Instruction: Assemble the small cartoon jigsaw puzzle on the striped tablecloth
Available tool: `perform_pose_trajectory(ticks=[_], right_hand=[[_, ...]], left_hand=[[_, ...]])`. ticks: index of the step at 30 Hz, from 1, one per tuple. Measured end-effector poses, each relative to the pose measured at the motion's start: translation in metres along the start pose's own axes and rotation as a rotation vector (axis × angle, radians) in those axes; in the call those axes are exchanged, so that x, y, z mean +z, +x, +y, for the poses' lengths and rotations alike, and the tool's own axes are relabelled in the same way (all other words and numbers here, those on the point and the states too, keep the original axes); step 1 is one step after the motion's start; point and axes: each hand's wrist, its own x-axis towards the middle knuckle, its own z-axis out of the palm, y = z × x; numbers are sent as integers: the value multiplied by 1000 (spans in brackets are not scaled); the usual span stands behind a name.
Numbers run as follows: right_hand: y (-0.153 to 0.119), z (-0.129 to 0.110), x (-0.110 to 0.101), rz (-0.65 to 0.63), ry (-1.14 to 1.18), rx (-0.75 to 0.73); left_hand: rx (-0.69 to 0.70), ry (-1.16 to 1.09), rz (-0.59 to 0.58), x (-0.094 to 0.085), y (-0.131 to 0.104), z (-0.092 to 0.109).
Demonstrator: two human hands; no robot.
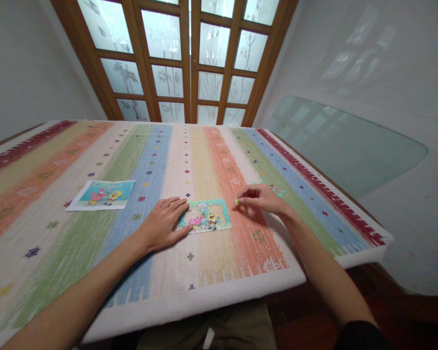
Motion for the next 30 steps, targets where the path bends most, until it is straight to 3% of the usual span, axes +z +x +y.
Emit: perform_pose_trajectory(ticks=[5,13,23,30], right_hand=[[6,-5,33,-37,103,21],[12,-3,58,-9,26,-28],[14,-2,70,124,-240,-174],[15,-2,72,136,-304,-283]], left_hand=[[7,0,4,-1,0,1],[3,-14,2,0,0,0],[-5,-57,18,-1,1,1],[0,-28,11,-1,0,1]])
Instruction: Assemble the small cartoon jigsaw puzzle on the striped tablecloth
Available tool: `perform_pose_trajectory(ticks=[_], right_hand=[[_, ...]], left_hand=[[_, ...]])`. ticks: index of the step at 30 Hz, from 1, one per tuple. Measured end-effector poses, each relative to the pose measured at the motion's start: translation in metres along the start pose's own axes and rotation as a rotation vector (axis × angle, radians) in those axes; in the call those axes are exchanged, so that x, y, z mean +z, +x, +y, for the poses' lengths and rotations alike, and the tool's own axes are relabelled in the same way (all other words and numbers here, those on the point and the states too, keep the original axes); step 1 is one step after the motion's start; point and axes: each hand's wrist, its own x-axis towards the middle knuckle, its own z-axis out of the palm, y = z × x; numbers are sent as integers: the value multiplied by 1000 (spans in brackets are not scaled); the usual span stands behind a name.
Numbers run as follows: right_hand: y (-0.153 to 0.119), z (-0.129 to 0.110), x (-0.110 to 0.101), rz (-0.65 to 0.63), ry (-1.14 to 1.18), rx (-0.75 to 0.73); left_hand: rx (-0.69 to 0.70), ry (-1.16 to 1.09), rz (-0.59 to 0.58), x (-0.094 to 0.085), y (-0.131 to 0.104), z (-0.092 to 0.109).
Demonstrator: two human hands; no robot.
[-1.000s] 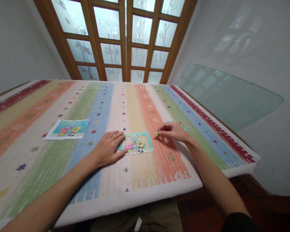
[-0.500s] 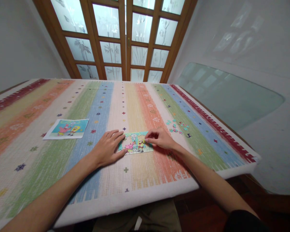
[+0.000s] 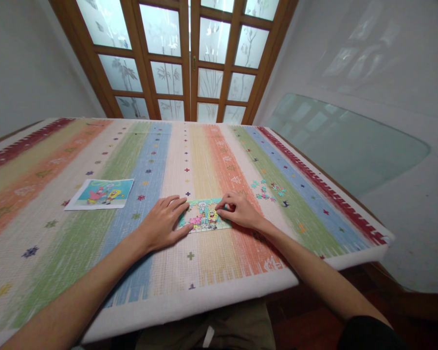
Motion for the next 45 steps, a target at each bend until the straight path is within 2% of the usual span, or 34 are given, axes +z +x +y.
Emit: perform_pose_trajectory(ticks=[8,15,18,21,25,34,45], right_hand=[[-1,3,3,-8,-12,-1],[0,6,-7,-4,64,7],[-2,6,-14,-58,51,-41],[-5,6,-21,-168,71,-96],[-7,8,-27,-250,69,-103],[-7,13,-24,-270,48,-124],[-7,10,-17,-210,19,-49]], left_hand=[[-5,-12,6,0,0,0],[-5,-21,5,1,-1,-1],[1,-11,5,1,0,-1],[3,11,-6,0,0,-1],[5,20,-14,-1,0,-1],[24,14,6,-1,1,1],[20,-1,17,1,1,1]])
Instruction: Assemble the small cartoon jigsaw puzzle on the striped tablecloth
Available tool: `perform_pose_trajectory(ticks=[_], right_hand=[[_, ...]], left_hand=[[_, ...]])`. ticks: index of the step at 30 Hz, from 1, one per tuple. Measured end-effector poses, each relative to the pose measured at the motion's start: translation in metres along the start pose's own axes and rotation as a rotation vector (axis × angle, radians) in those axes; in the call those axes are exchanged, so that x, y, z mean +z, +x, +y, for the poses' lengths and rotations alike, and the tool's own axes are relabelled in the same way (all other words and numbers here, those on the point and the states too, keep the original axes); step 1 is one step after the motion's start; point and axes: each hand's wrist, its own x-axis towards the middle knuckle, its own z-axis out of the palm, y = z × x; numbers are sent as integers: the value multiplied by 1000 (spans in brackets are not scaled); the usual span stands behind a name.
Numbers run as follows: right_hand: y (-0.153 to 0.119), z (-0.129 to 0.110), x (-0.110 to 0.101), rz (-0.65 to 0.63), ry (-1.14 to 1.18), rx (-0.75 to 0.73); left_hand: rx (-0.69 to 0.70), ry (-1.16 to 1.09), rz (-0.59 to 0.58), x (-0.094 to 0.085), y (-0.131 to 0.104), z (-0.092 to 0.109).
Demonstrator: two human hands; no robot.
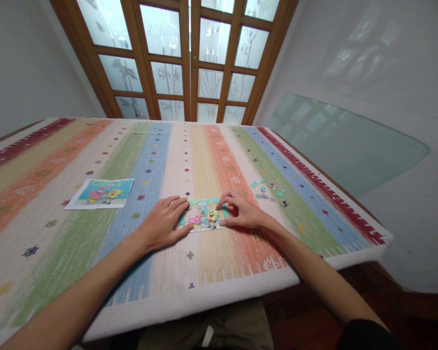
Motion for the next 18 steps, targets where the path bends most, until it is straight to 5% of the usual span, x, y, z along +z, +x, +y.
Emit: perform_pose_trajectory(ticks=[18], right_hand=[[-2,1,2,41,-85,-102]], left_hand=[[10,3,-5,0,0,-1]])
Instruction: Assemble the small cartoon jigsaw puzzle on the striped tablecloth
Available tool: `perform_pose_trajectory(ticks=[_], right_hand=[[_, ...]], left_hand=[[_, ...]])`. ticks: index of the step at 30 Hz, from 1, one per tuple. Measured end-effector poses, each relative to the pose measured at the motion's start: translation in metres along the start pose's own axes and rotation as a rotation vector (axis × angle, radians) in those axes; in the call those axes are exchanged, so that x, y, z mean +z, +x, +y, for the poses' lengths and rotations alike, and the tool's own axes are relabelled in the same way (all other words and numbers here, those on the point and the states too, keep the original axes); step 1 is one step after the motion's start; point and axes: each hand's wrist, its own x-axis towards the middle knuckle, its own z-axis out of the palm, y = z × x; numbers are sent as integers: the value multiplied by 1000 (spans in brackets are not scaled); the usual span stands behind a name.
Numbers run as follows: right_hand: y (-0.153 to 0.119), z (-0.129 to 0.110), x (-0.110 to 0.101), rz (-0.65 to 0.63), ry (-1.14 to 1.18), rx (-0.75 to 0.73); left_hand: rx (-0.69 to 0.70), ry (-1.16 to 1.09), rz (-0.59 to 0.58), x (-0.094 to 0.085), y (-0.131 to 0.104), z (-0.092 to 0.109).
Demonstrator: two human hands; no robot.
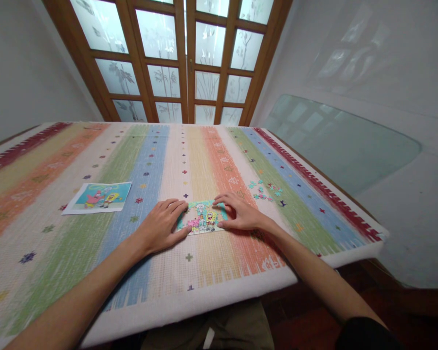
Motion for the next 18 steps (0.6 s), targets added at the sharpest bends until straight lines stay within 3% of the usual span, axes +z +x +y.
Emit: perform_pose_trajectory(ticks=[5,9,15,18], right_hand=[[2,0,-4,25,6,1],[3,12,-17,150,-79,68],[-16,54,-58,310,-378,341],[-33,68,-80,224,-430,444]], left_hand=[[-11,-20,-10,-2,1,1],[-32,-44,-27,-5,1,3],[-56,-79,-25,-8,3,6],[-46,-67,-35,-8,3,5]])
